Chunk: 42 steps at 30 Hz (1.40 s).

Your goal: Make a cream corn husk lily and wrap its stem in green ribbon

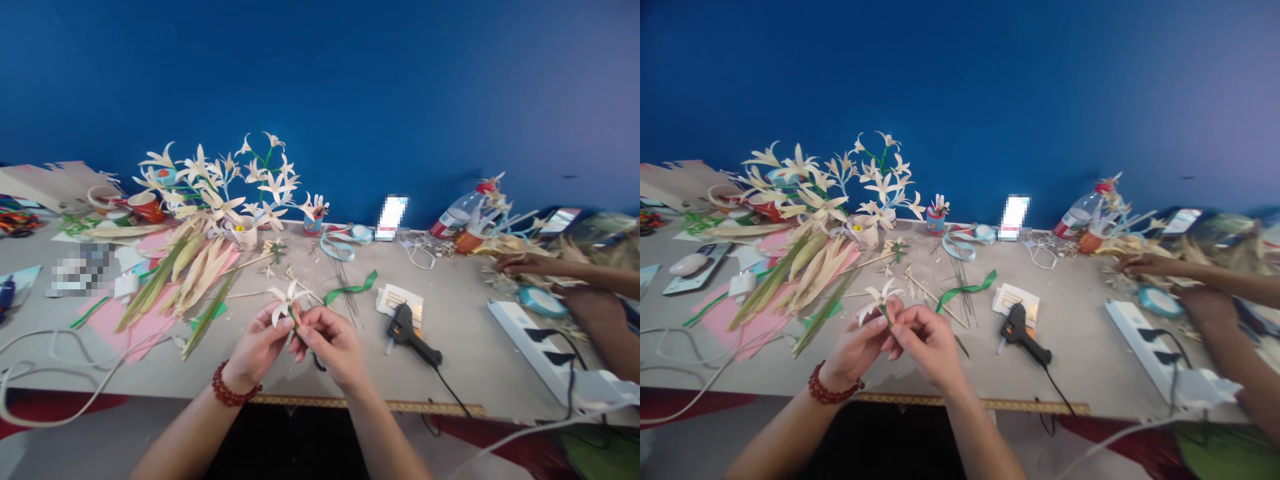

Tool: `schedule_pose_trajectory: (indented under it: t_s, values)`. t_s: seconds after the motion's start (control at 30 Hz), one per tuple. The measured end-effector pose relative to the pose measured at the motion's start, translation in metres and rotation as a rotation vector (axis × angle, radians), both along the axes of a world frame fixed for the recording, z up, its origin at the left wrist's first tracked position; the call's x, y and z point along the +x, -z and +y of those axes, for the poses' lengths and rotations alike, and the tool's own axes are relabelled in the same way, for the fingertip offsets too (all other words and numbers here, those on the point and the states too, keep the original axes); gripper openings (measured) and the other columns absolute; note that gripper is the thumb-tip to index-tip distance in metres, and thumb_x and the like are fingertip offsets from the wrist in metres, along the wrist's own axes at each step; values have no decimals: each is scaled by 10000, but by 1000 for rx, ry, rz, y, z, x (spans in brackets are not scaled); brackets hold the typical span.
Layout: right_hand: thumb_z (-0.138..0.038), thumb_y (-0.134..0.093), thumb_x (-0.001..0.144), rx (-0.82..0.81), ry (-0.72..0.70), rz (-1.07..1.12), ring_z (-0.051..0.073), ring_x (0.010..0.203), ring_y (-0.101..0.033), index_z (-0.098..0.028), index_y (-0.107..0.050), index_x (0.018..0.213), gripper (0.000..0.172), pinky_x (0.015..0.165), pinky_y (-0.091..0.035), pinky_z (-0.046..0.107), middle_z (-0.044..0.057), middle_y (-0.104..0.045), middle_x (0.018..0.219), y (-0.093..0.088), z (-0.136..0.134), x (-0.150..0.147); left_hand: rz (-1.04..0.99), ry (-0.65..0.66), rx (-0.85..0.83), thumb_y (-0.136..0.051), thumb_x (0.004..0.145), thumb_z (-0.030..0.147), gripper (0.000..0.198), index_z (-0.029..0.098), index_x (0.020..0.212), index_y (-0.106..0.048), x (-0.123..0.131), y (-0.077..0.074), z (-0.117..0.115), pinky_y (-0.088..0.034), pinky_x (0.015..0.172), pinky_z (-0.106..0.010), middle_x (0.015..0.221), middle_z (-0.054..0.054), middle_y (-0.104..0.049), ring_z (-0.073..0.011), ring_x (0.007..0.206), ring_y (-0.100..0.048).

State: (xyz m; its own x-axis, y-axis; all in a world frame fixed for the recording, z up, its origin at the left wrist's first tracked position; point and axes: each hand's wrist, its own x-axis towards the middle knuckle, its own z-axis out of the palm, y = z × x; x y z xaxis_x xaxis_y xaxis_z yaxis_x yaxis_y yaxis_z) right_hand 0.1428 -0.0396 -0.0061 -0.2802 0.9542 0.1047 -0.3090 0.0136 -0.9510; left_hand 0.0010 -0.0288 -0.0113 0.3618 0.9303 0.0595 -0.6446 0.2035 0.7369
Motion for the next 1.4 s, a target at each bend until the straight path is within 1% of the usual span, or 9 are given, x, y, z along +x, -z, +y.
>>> schedule_pose_trajectory:
  t_s: [0.17,0.3,0.4,0.67,0.87,0.97,1.1,1.27,1.4]
  values:
    - [-232,-578,904,355,325,-407,141,582,-662,-199,-610,816,100,576,-523,245,22,-692,692,3,-3,-1,140,-221,32,-751,770,199,117,178,867,-689,2,10,0,-493,558,-233,793,-10,-624,-106,625,-562]
    - [-176,-579,884,580,446,-645,182,699,-692,-205,-610,826,72,655,-533,279,43,-707,730,4,-2,-2,195,-316,-3,-754,773,183,76,178,781,-678,2,13,-1,-496,640,-227,771,-1,-637,-103,667,-575]
    - [-174,-572,895,553,406,-603,169,694,-696,-209,-608,838,76,666,-539,270,34,-708,739,3,-2,-2,211,-338,11,-743,786,196,58,180,788,-688,1,11,-2,-491,644,-226,769,-3,-630,-108,685,-571]
    - [-258,-599,913,234,187,-270,125,583,-677,-195,-611,835,101,551,-528,215,23,-700,745,-1,-1,3,339,-320,160,-667,852,232,61,192,815,-694,-3,11,-3,-470,605,-249,799,-14,-591,-119,659,-539]
    - [-290,-619,910,191,108,-183,139,634,-683,-190,-632,863,112,609,-533,230,27,-694,724,9,2,6,676,-455,538,-631,860,188,73,183,800,-672,-8,2,0,-476,752,-299,845,-45,-613,-180,837,-584]
    - [-305,-608,917,189,63,-143,153,664,-680,-195,-628,872,120,642,-541,250,31,-698,726,17,4,7,774,-538,698,-630,844,175,74,186,770,-630,-9,-2,1,-487,805,-336,784,-34,-618,-189,823,-594]
    - [-307,-623,887,283,177,-244,177,748,-665,-206,-649,908,105,697,-546,285,45,-690,839,19,5,8,835,-624,869,-607,823,154,53,202,820,-631,-10,1,2,-474,919,-447,786,-44,-659,-202,784,-605]
    - [-232,-587,862,489,363,-298,265,1044,-613,-237,-627,1079,220,934,-486,445,101,-652,1088,10,0,5,837,-756,962,-650,774,123,130,215,865,-646,-8,10,6,-463,950,-472,795,-38,-678,-215,792,-624]
    - [-181,-622,808,537,434,-263,250,979,-619,-246,-611,1055,256,883,-501,416,82,-640,1032,6,-1,-4,865,-783,957,-663,782,124,112,213,846,-642,-3,14,8,-460,953,-477,785,-40,-669,-212,791,-618]
